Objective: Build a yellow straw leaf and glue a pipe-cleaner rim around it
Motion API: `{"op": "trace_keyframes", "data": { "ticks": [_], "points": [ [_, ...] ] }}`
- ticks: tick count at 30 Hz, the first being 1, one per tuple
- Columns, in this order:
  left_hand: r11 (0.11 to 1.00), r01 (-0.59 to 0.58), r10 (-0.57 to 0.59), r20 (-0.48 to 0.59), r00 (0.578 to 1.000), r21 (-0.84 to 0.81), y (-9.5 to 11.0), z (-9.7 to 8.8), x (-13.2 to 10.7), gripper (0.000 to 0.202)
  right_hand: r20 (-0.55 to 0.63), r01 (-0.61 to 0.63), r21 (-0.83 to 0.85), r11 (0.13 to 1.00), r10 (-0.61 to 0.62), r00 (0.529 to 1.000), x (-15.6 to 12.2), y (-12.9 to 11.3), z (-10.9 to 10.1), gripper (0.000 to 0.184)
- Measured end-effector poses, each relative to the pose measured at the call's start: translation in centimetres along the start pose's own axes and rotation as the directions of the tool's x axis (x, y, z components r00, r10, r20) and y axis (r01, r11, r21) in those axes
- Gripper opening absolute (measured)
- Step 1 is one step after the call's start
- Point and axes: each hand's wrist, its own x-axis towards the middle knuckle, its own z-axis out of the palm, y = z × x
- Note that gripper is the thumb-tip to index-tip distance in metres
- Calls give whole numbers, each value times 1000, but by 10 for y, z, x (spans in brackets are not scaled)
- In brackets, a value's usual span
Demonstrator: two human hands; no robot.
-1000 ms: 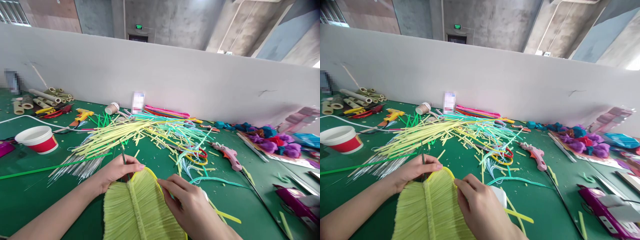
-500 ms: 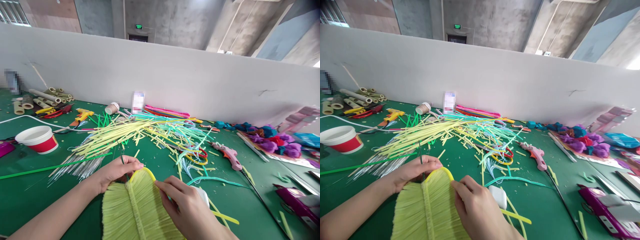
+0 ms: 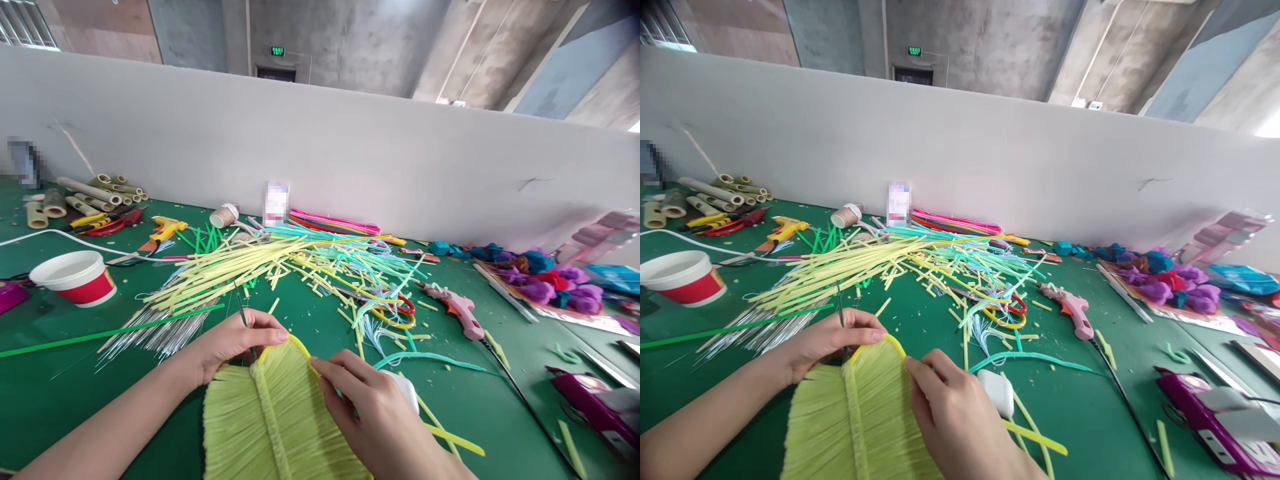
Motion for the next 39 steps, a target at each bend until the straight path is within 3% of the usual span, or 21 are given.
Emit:
{"op": "trace_keyframes", "data": {
  "ticks": [11, 26, 39],
  "points": [
    [993, 49, -55, -46, 997, -110, 5, 6, -3, 33, -19, -7, 10, 1000, 7, 1000, -16, 5, -10, 41],
    [998, 34, -36, -20, 999, -61, 3, 3, -1, 35, 59, -49, 81, 995, 45, 997, -15, -4, -3, 42],
    [997, 47, -51, -58, 997, -64, 3, 2, -2, 33, 106, -12, -78, 997, 21, 994, -20, -4, -2, 44]
  ]
}}
